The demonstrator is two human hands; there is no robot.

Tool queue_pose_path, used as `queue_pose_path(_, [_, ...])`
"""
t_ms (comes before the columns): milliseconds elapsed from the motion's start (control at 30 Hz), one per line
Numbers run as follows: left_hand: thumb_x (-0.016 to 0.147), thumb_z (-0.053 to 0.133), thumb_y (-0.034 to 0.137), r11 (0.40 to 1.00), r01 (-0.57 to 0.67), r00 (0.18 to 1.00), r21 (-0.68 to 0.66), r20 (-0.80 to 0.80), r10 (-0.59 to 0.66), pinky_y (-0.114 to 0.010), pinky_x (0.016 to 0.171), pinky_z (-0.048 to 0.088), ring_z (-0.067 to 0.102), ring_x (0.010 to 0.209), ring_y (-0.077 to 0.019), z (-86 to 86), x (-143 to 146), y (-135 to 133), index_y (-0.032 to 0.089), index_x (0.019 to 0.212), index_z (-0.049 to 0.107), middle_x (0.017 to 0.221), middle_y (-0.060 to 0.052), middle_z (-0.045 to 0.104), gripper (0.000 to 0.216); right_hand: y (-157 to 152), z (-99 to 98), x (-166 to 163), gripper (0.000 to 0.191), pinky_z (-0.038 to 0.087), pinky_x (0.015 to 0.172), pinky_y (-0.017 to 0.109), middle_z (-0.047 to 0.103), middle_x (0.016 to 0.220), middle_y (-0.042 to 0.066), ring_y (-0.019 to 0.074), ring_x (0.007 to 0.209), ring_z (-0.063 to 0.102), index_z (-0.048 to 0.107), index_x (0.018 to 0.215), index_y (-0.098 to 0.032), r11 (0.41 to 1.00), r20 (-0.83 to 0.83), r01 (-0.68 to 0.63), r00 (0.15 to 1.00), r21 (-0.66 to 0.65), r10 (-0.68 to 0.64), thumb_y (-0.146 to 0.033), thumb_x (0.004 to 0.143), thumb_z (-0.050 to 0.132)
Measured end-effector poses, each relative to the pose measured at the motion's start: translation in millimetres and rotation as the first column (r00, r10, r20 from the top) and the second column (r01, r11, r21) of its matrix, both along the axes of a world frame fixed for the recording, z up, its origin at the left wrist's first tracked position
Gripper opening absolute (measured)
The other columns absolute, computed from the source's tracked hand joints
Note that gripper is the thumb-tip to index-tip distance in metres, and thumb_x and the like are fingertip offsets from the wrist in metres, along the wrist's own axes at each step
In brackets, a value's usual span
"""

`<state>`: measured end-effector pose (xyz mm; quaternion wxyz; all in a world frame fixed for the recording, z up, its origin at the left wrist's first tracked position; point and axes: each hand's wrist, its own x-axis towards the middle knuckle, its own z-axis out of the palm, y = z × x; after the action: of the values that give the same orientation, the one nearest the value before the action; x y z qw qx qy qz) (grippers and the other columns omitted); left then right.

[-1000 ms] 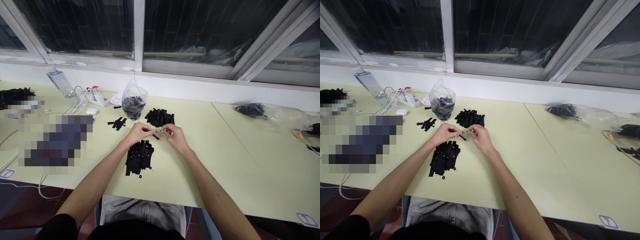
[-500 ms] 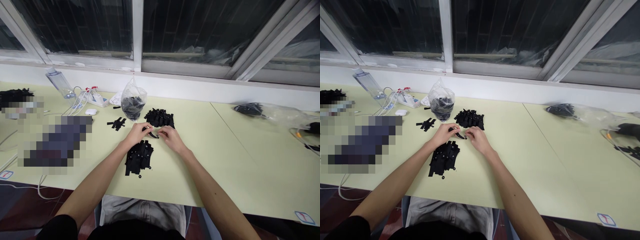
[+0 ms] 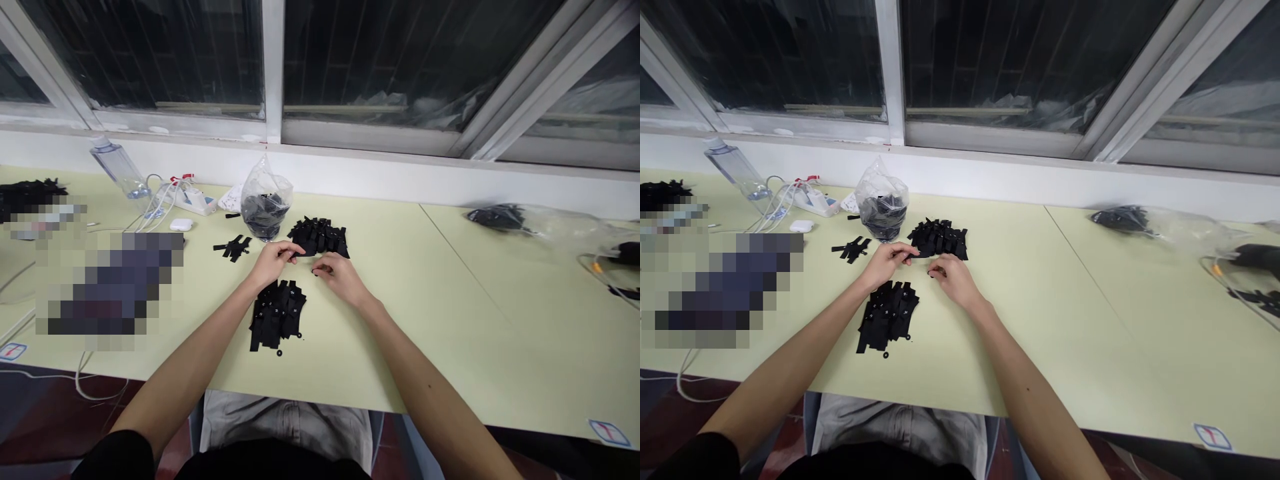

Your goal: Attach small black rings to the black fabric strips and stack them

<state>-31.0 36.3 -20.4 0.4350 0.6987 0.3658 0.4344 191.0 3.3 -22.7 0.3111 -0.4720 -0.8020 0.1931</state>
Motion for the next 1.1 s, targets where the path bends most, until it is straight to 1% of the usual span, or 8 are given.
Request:
queue_pose_path(100, [0.092,0.049,0.021,1.000,0.025,1.000,-0.014,0.016,-0.025,-0.033,0.082,0.056,0.066,0.079,-0.0144,2.6,3,-3,0.017,0.103,0.074,0.104,-0.009,0.070,0.027,-2,3.6,-2,0.010,0.044,0.067,0.031,0.064,0.080,0.003,0.0165,0.071,0.056,0.070,0.080,-0.020,0.999,-0.065,0.014,0.998,-0.032,-0.016,-0.023,0.087,0.063])
queue_pose_path(200, [0.092,0.048,0.021,0.998,0.059,0.994,-0.026,0.088,-0.056,-0.037,0.087,0.057,0.067,0.099,-0.0190,6.9,7,-8,0.018,0.107,0.073,0.117,-0.010,0.067,0.029,-5,9.4,-5,0.012,0.044,0.063,0.030,0.067,0.079,0.003,0.0156,0.066,0.056,0.070,0.086,-0.020,0.994,-0.186,0.040,0.981,-0.105,-0.059,-0.030,0.088,0.062])
queue_pose_path(333, [0.093,0.048,0.018,0.998,0.064,0.995,0.007,0.076,-0.064,-0.041,0.096,0.054,0.064,0.110,-0.0209,7.6,12,-11,0.018,0.108,0.072,0.114,-0.009,0.069,0.028,-8,16.2,-9,0.017,0.047,0.066,0.032,0.071,0.085,0.004,0.0176,0.073,0.061,0.070,0.088,-0.020,0.987,-0.337,0.056,0.936,-0.152,-0.105,-0.037,0.086,0.065])
queue_pose_path(467, [0.092,0.048,0.017,0.997,0.063,0.990,0.045,0.123,-0.068,-0.039,0.092,0.056,0.063,0.108,-0.0205,4.0,15,-11,0.017,0.098,0.073,0.114,-0.010,0.067,0.026,-8,17.5,-12,0.023,0.051,0.075,0.035,0.070,0.092,0.006,0.0202,0.084,0.064,0.069,0.088,-0.020,0.978,-0.492,-0.002,0.864,-0.210,-0.104,-0.043,0.083,0.068])
queue_pose_path(600, [0.091,0.049,0.014,0.991,0.017,0.999,0.130,0.039,-0.022,-0.040,0.099,0.051,0.061,0.112,-0.0201,3.7,14,-12,0.020,0.097,0.075,0.114,-0.009,0.067,0.028,-9,17.2,-14,0.027,0.051,0.072,0.033,0.070,0.090,0.006,0.0188,0.081,0.063,0.066,0.088,-0.021,0.948,-0.601,-0.069,0.787,-0.311,-0.140,-0.046,0.079,0.072])
queue_pose_path(700, [0.091,0.048,0.012,0.989,-0.002,1.000,0.148,-0.014,0.004,-0.039,0.100,0.050,0.061,0.111,-0.0196,4.9,14,-13,0.021,0.096,0.076,0.116,-0.009,0.067,0.030,-9,18.9,-15,0.027,0.049,0.067,0.030,0.068,0.085,0.004,0.0160,0.075,0.061,0.066,0.085,-0.020,0.937,-0.645,-0.066,0.742,-0.342,-0.184,-0.044,0.076,0.076])
queue_pose_path(867, [0.090,0.045,0.007,0.989,-0.015,0.998,0.146,-0.065,0.025,-0.037,0.100,0.048,0.064,0.107,-0.0180,4.2,14,-14,0.020,0.087,0.076,0.112,-0.007,0.069,0.034,-11,22.8,-17,0.027,0.048,0.069,0.030,0.069,0.082,0.003,0.0156,0.074,0.061,0.068,0.083,-0.019,0.917,-0.663,-0.061,0.710,-0.395,-0.238,-0.042,0.073,0.079])
queue_pose_path(1100, [0.089,0.043,0.005,0.987,-0.013,0.992,0.161,-0.119,0.032,-0.035,0.099,0.048,0.065,0.105,-0.0174,2.7,13,-13,0.021,0.091,0.077,0.109,-0.005,0.071,0.037,-14,24.7,-20,0.026,0.048,0.072,0.032,0.073,0.091,0.005,0.0180,0.080,0.064,0.069,0.083,-0.021,0.910,-0.680,-0.092,0.696,-0.405,-0.232,-0.044,0.074,0.079])
